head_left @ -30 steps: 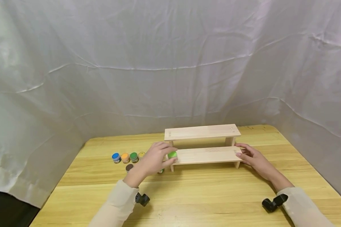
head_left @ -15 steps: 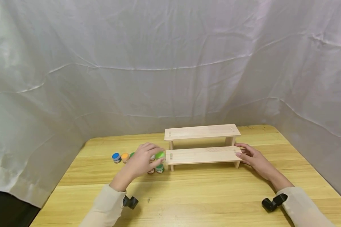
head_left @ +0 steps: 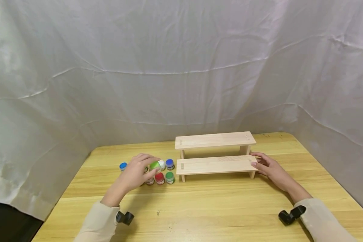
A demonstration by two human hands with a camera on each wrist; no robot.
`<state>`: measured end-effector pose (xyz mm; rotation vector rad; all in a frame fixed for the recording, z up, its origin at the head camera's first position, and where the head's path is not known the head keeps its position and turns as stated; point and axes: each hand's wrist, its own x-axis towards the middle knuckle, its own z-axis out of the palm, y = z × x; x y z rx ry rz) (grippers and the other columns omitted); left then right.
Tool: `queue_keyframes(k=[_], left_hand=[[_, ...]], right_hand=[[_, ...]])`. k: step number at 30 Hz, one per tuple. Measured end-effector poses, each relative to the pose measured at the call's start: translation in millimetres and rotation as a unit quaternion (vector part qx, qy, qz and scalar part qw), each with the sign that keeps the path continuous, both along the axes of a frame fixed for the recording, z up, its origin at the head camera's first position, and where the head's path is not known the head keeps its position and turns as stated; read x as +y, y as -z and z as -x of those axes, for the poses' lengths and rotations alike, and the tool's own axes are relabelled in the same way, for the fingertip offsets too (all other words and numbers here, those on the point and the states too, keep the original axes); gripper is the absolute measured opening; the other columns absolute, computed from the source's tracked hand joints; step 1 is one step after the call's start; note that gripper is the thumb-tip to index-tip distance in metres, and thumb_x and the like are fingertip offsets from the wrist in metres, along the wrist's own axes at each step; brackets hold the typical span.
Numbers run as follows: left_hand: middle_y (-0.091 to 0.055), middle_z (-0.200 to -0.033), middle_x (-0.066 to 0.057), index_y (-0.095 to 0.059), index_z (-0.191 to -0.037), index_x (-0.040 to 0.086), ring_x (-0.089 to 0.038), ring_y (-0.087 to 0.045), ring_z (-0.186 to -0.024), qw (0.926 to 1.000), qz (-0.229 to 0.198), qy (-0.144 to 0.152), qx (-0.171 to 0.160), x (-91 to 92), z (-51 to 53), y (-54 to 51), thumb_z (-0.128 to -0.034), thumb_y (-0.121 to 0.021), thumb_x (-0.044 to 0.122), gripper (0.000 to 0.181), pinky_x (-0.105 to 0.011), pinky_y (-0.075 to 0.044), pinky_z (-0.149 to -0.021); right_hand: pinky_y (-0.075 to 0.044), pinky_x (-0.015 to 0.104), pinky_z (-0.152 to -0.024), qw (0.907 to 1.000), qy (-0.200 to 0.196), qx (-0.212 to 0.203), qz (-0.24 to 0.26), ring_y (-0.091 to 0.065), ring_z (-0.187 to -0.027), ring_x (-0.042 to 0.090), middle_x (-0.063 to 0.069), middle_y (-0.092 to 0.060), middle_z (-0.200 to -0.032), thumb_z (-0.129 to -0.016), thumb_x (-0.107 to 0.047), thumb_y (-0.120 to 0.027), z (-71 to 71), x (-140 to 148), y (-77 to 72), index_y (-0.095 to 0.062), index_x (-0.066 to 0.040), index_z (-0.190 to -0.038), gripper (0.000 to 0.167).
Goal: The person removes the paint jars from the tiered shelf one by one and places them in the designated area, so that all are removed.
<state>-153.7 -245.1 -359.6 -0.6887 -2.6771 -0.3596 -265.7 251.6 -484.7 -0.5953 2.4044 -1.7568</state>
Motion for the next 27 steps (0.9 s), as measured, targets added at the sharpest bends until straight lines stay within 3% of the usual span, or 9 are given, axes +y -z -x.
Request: queue_keyframes(k=[6, 27], left_hand=[[-0.067, -0.115, -0.003, -0.069, -0.121, 0.011, -0.025, -0.059, -0.111, 0.9998, -0.004, -0.016, 0.010, -19.5, -4.7, 2.8, -0.0909, -0.072, 0.027, 0.034, -0.052, -0.046, -0.094], [-0.064, -0.118, -0.011, -0.065, -0.125, 0.005, -0.035, -0.059, -0.109, 0.9934, -0.044, -0.095, -0.046, -80.1, -16.7, 22.3, -0.0908, -0.071, 0.020, 0.038, -0.055, -0.049, -0.090]], right_hand=[[-0.053, 0.023, -0.083, 1.0000, 0.000, -0.005, 0.002, -0.059, -0.100, 0.013, 0.021, -0.049, -0.120, -0.100, -0.028, -0.059, 0.1, -0.3, -0.9, -0.038, -0.005, -0.146, 0.056], [-0.053, 0.023, -0.084, 0.9992, -0.012, -0.017, 0.033, -0.059, -0.099, 0.012, 0.024, -0.048, -0.120, -0.100, -0.024, -0.059, -0.5, -1.1, -0.8, -0.036, -0.002, -0.146, 0.056]])
